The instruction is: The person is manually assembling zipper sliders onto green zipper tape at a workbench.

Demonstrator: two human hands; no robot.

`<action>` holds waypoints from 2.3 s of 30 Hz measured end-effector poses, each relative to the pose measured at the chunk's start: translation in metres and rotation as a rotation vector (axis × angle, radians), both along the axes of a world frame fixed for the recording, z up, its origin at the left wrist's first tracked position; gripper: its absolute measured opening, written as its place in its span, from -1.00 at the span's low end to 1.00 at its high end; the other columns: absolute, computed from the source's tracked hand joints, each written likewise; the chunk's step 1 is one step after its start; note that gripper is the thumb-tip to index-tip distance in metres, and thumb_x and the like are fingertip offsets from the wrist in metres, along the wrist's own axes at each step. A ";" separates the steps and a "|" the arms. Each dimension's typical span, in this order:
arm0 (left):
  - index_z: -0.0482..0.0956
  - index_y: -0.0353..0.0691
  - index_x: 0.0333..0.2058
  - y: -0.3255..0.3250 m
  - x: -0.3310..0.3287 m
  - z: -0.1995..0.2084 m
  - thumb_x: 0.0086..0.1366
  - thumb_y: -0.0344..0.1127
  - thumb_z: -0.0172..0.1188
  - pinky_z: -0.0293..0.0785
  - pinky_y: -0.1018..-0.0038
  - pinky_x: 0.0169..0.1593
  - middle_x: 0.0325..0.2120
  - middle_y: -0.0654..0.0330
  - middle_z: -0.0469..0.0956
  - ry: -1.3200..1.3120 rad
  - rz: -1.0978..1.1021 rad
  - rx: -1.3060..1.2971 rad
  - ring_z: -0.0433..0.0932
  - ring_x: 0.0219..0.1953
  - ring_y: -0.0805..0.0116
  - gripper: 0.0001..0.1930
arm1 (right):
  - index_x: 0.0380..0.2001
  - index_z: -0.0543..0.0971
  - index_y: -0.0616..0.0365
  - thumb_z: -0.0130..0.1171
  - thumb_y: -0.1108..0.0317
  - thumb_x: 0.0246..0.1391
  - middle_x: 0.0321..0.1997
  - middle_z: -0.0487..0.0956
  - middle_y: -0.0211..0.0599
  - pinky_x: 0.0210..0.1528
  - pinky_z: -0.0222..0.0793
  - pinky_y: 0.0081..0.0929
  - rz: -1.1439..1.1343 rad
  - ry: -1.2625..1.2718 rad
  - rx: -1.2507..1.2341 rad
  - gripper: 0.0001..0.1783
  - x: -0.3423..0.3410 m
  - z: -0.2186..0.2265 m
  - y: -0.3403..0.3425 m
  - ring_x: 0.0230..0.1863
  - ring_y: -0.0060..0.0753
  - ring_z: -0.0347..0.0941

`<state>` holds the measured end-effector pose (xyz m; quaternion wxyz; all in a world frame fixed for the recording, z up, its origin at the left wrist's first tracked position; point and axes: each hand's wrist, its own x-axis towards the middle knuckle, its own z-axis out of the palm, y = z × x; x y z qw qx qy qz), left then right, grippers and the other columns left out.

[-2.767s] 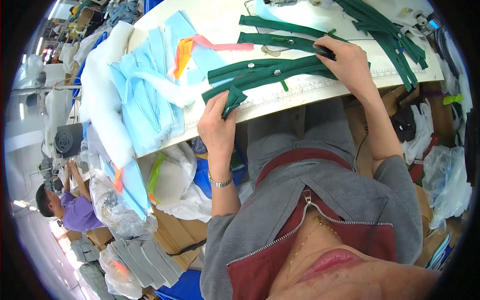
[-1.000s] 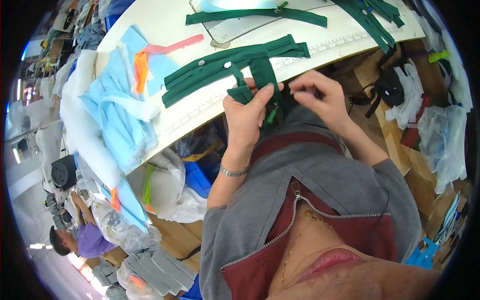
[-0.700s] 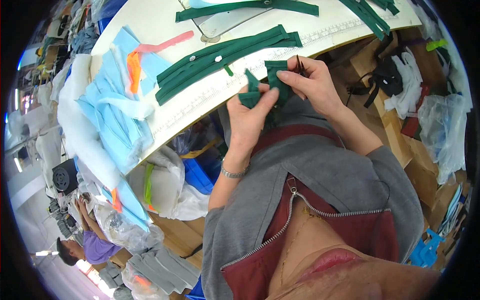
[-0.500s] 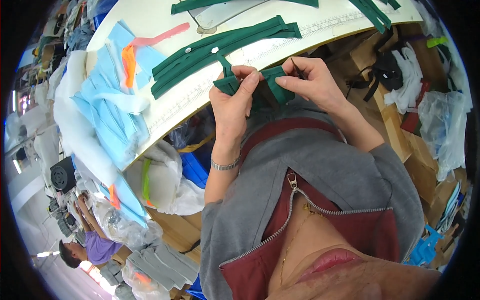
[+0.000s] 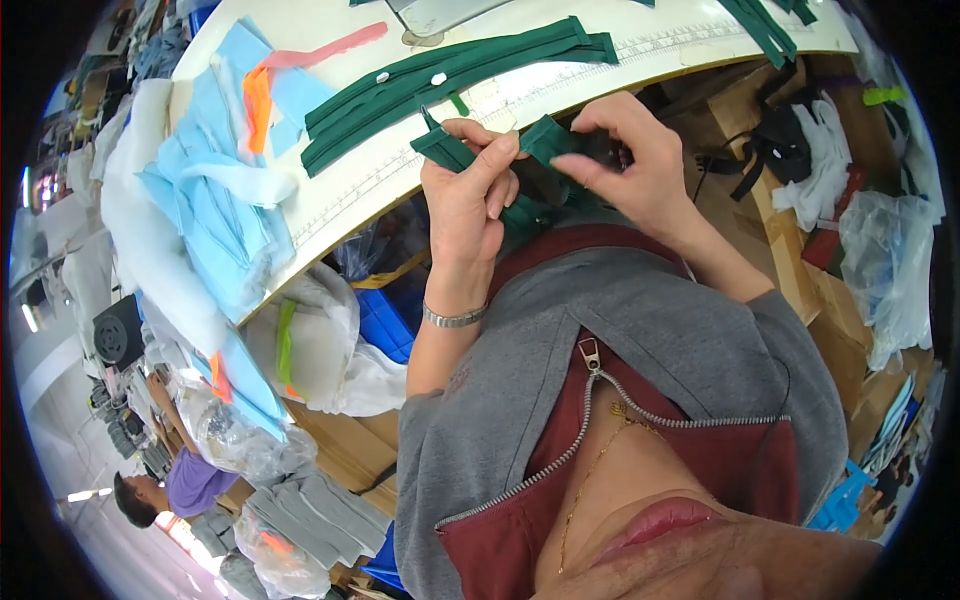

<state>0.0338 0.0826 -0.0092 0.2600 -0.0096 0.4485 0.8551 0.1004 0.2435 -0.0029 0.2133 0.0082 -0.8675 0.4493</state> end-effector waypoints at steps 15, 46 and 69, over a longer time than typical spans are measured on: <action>0.53 -0.34 -0.37 0.001 0.006 -0.012 0.14 -0.38 0.17 0.01 0.69 -0.67 -0.64 0.36 0.40 0.622 -0.023 -0.431 0.13 -0.75 0.71 -0.86 | -0.47 0.50 0.23 0.16 0.42 -0.07 -0.59 0.50 -0.32 -0.56 0.26 -0.66 0.141 -0.130 -0.132 -0.89 -0.001 -0.006 -0.002 -0.57 -0.56 0.42; 0.37 -0.29 -0.45 0.002 0.016 -0.011 0.12 -0.46 0.15 -0.02 0.71 -0.73 -0.72 0.36 0.30 0.030 -0.002 -0.100 0.14 -0.81 0.67 -0.89 | -0.40 0.45 0.21 0.05 0.13 0.07 -0.56 0.48 -0.27 -0.53 0.32 -0.60 0.106 -0.486 -0.237 -0.69 -0.003 -0.003 0.008 -0.60 -0.47 0.45; 0.39 -0.31 -0.34 0.006 0.023 -0.014 0.10 -0.47 0.18 0.05 0.75 -0.74 -0.58 0.29 0.40 0.110 0.044 -0.187 0.22 -0.75 0.69 -0.83 | -0.37 0.42 0.19 0.10 0.24 0.01 -0.56 0.49 -0.20 -0.55 0.29 -0.40 0.066 -0.211 0.153 -0.76 0.004 0.004 0.000 -0.56 -0.23 0.46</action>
